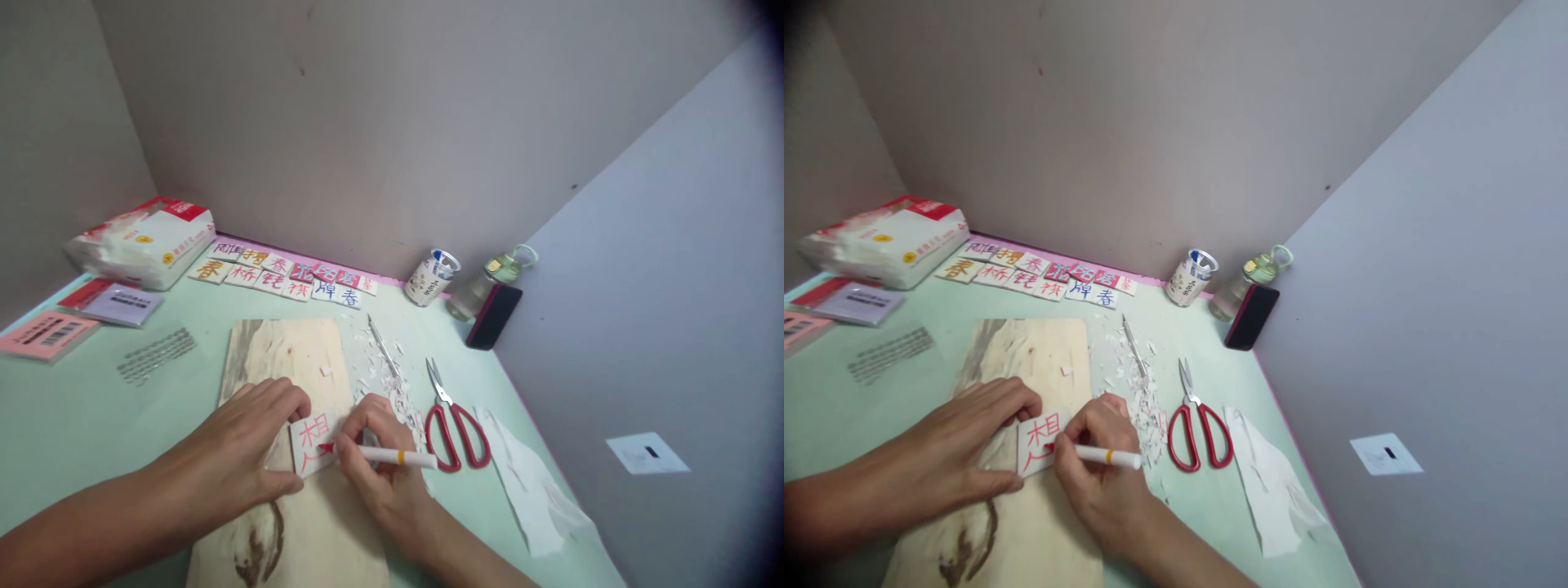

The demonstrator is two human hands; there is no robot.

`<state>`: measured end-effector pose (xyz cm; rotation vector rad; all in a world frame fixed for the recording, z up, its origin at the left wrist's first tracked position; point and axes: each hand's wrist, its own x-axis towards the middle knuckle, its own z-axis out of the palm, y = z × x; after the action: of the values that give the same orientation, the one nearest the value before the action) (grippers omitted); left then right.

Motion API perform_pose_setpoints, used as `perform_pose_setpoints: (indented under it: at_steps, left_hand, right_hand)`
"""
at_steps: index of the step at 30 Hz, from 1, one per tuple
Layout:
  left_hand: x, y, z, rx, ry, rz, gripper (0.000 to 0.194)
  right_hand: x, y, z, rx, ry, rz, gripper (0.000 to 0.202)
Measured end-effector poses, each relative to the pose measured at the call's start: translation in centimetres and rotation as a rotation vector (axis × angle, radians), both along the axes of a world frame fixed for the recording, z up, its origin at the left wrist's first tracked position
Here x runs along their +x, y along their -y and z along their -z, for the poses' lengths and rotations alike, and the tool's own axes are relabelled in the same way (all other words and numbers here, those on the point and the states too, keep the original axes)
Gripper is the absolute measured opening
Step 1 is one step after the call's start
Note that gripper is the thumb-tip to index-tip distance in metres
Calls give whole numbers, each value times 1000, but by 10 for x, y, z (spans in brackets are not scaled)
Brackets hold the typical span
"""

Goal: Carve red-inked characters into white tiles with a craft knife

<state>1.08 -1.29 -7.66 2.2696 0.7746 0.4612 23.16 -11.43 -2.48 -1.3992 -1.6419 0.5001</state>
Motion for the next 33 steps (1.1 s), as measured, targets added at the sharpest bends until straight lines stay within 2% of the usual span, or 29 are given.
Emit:
perform_pose_setpoints:
  at_steps: [8,25,33]
  left_hand:
    - [3,-1,-5,-22,-28,7,33]
    - [2,-2,3,-17,30,-6,36]
    - [7,-3,-21,-140,-98,-9,37]
  right_hand:
    - [-5,-2,1,-16,1,-42,25]
    - [4,-3,1,-19,13,-25,27]
    - [10,-3,2,-37,-11,44,27]
